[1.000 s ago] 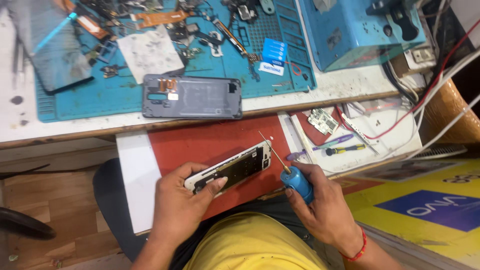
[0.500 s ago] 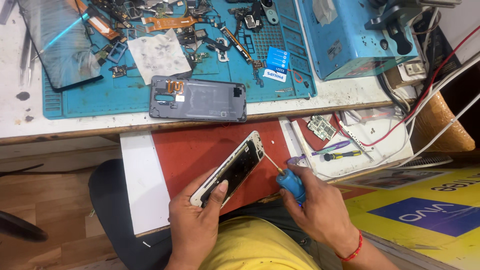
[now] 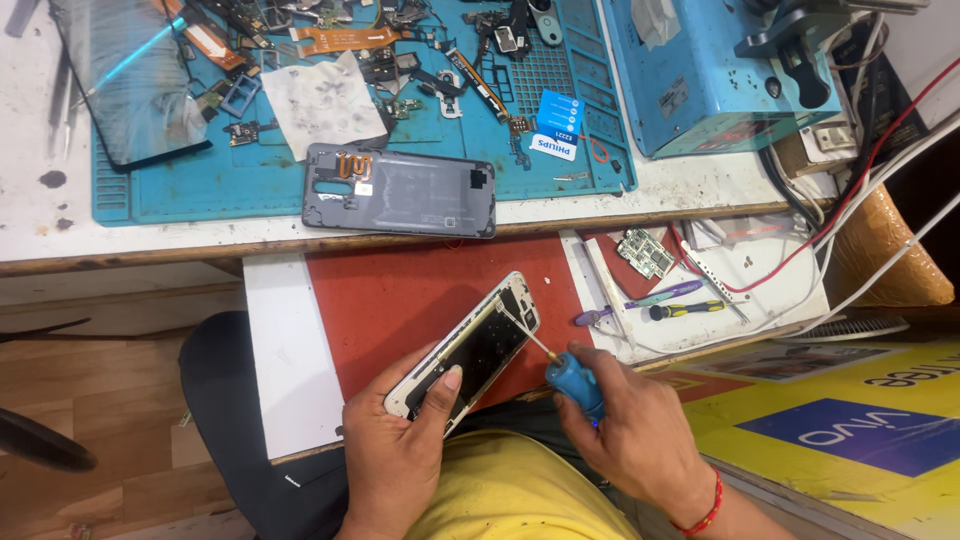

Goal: The person uses a screwdriver to remove screws from a smartphone's internal frame and battery cover. They then place the back cover onto the phone and press it into place.

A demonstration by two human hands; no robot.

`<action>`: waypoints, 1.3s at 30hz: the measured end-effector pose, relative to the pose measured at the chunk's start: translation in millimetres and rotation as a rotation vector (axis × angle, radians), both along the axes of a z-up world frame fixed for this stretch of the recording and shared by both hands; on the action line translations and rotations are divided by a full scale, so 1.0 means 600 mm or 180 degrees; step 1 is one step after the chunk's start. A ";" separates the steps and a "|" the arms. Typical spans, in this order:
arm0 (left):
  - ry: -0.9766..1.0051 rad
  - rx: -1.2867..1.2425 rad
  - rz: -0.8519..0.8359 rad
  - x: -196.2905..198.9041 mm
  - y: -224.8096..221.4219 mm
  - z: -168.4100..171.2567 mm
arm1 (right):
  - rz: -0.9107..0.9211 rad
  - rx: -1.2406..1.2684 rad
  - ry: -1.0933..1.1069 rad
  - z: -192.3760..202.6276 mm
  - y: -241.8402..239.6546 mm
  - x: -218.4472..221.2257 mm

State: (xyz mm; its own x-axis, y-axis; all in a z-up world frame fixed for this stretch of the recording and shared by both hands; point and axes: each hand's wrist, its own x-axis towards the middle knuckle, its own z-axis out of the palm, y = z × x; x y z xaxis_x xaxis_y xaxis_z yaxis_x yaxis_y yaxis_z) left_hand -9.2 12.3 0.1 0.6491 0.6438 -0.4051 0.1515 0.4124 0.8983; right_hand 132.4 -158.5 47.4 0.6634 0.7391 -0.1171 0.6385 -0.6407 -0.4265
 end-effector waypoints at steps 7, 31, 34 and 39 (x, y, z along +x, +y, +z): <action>0.0044 0.0116 -0.0054 -0.003 -0.001 0.001 | 0.0238 0.0023 0.0092 0.009 -0.007 -0.012; 0.0070 0.0661 -0.0255 -0.002 -0.005 0.028 | 0.0527 0.0128 0.0333 0.018 -0.017 -0.037; -0.0024 0.0796 -0.0227 -0.001 -0.006 0.032 | 0.0591 0.0100 0.0374 0.018 -0.021 -0.036; 0.0070 0.0682 -0.0242 0.002 -0.007 0.036 | 0.0689 0.0039 0.0451 0.010 -0.028 -0.038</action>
